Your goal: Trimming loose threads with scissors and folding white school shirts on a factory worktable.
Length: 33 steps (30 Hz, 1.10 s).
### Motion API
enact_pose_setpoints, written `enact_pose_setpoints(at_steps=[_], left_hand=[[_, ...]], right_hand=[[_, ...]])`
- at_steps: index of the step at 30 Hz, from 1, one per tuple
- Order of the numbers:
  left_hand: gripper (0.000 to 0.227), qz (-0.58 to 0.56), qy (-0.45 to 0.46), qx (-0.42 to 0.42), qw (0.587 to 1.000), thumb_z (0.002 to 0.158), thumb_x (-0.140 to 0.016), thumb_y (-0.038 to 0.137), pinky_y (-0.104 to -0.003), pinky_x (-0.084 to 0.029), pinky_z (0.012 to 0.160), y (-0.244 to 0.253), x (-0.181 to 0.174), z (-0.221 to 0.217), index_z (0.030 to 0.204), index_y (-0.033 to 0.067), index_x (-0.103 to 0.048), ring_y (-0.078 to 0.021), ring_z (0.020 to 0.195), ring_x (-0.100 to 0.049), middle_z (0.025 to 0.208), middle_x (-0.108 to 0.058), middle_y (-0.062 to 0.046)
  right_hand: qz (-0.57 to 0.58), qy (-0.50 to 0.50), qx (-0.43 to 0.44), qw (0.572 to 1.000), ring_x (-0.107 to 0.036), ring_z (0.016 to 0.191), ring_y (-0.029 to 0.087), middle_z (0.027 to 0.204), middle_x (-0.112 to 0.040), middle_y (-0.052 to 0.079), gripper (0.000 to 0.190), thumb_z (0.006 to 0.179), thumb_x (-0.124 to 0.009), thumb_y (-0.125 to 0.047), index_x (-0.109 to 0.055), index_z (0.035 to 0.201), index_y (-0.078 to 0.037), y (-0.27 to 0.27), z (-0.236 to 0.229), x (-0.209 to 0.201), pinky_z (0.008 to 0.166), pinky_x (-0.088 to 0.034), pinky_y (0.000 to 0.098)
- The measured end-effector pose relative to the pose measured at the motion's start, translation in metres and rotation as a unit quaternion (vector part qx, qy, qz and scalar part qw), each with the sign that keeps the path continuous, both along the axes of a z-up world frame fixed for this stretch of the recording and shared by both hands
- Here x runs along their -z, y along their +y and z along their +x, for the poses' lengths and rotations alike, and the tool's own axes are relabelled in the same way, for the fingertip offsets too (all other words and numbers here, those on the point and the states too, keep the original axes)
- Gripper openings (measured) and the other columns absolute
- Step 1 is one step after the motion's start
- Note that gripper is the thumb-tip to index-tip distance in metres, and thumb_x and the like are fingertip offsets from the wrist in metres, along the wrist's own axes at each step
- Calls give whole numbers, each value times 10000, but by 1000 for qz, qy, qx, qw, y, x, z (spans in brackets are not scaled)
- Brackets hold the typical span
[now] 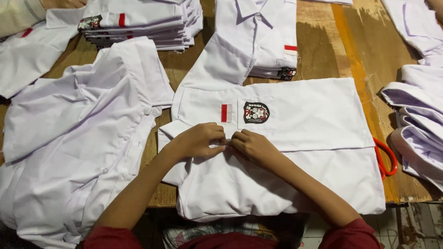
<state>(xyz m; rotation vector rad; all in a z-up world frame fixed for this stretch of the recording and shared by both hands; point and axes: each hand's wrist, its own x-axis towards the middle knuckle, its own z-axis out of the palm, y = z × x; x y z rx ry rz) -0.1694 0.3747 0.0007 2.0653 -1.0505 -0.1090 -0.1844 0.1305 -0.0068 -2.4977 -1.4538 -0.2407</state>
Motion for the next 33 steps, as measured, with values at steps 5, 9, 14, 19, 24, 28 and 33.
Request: enact_pose_setpoints(at_steps=[5,9,14,19,24,28,33], left_hand=[[184,-1,-5,-19,1000,900,-726,234,-282,-572,661,6,-7,-3,790,88,-707,-198,693,-660,730,-668,-59],[175,-5,-8,-24,1000,908,-715,198,-289,-583,661,5,-1,-1,794,67,-699,-214,702,-669,742,-669,-75],[154,6,-53,-19,998,874,-721,216,-332,-582,682,4,-4,-2,872,71,-672,-244,744,-675,784,-659,-81],[101,12,-103,-19,994,867,-727,167,-326,-573,695,3,21,2,880,82,-676,-231,765,-686,814,-671,-60],[54,14,-112,-12,994,857,-732,128,-311,-570,700,3,14,0,868,77,-719,-208,746,-698,803,-701,-58],[46,15,-127,-8,992,871,-718,123,-310,-575,700,4,27,2,855,81,-714,-203,749,-699,813,-700,-55],[46,14,-127,-25,991,882,-714,135,-284,-582,704,5,19,1,862,97,-727,-181,740,-709,815,-707,-39]], right_hand=[[43,24,20,999,-646,811,205,897,-649,10,126,890,-714,-219,-631,940,-139,-2,0,5,683,-543,304],[100,39,68,992,-646,805,178,889,-642,-4,84,971,-665,-215,-660,1007,-140,-4,4,14,677,-540,277],[84,-29,59,994,-590,826,214,895,-597,31,69,984,-632,-184,-632,1002,-118,1,5,19,683,-481,300],[52,-42,51,996,-555,863,222,898,-561,26,84,946,-642,-198,-599,961,-128,1,0,20,706,-433,319],[34,49,79,995,-505,904,221,911,-517,13,69,945,-626,-187,-596,977,-133,2,-7,25,789,-382,343],[36,64,82,994,-484,902,218,911,-495,15,66,976,-600,-194,-590,999,-133,4,-12,21,832,-353,363],[46,64,103,992,-490,884,210,904,-501,8,94,1001,-583,-151,-644,1071,-140,0,-11,18,892,-313,460]])
